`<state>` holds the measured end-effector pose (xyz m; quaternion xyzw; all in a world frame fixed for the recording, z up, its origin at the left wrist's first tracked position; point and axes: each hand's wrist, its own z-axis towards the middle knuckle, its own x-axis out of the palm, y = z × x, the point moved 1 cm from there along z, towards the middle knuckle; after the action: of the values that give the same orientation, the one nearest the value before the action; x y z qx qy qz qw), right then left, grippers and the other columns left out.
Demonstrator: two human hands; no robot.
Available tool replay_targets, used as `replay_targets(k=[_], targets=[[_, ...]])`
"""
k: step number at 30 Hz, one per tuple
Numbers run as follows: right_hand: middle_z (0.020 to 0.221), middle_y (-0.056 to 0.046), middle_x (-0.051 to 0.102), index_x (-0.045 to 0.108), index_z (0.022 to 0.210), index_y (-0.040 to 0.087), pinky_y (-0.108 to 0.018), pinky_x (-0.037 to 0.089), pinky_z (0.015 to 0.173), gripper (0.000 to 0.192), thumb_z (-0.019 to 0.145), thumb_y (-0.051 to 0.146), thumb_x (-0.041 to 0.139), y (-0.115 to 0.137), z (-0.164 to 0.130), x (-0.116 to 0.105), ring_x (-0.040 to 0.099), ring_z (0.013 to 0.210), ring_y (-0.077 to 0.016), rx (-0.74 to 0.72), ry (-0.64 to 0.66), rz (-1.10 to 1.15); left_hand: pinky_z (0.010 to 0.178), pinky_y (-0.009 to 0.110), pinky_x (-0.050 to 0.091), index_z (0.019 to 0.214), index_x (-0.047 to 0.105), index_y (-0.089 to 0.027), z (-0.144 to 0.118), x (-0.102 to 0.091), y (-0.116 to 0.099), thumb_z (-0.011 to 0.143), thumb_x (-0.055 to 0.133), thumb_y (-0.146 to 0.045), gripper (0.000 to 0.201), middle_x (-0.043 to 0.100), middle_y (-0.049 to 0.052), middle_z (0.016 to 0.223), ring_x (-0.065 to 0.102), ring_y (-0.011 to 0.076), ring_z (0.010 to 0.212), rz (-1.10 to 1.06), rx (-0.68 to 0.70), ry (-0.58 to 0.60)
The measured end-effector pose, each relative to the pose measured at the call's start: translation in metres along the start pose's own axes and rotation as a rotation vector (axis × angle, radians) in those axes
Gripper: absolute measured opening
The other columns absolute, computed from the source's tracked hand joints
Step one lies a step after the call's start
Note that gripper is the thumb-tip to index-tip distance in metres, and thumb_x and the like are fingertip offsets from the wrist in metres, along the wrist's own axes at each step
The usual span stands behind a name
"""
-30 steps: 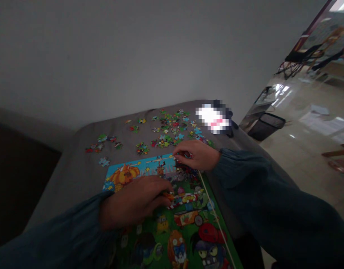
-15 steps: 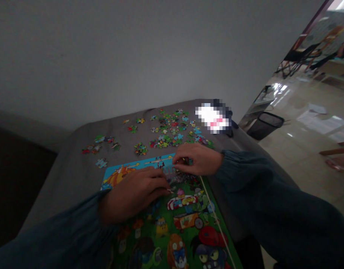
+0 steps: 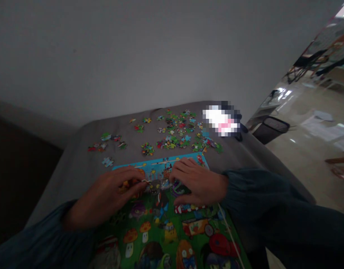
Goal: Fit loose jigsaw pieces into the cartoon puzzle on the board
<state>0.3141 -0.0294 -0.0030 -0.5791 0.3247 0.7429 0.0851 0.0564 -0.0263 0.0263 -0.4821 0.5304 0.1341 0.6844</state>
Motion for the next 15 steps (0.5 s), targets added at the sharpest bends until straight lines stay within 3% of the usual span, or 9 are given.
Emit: replay_targets(k=[8,15], targets=[[0.112,-0.008,0.052,0.054,0.109,0.018,-0.042,0.039,0.086,0.054,0.075,0.057,0.071,0.007,0.000,0.001,0.045,0.103,-0.0272,0.172,0.041,0.109,0.080,0.029,0.045,0.092,0.067,-0.022,-0.007,0.016,0.001,0.093,0.056,-0.032,0.015,0.068,0.000,0.091,0.061,0.0170,0.087,-0.023,0.036,0.005],[0.116,-0.007,0.050,0.055,0.110,0.025,-0.052,0.036,0.093,0.049,0.073,0.049,0.076,0.011,-0.001,0.005,0.045,0.108,-0.0303,0.311,0.069,0.138,0.076,0.029,0.045,0.089,0.067,-0.020,-0.012,0.021,-0.006,0.091,0.060,-0.028,0.011,0.067,0.002,0.086,0.060,0.0174,0.083,-0.051,0.023,0.034]])
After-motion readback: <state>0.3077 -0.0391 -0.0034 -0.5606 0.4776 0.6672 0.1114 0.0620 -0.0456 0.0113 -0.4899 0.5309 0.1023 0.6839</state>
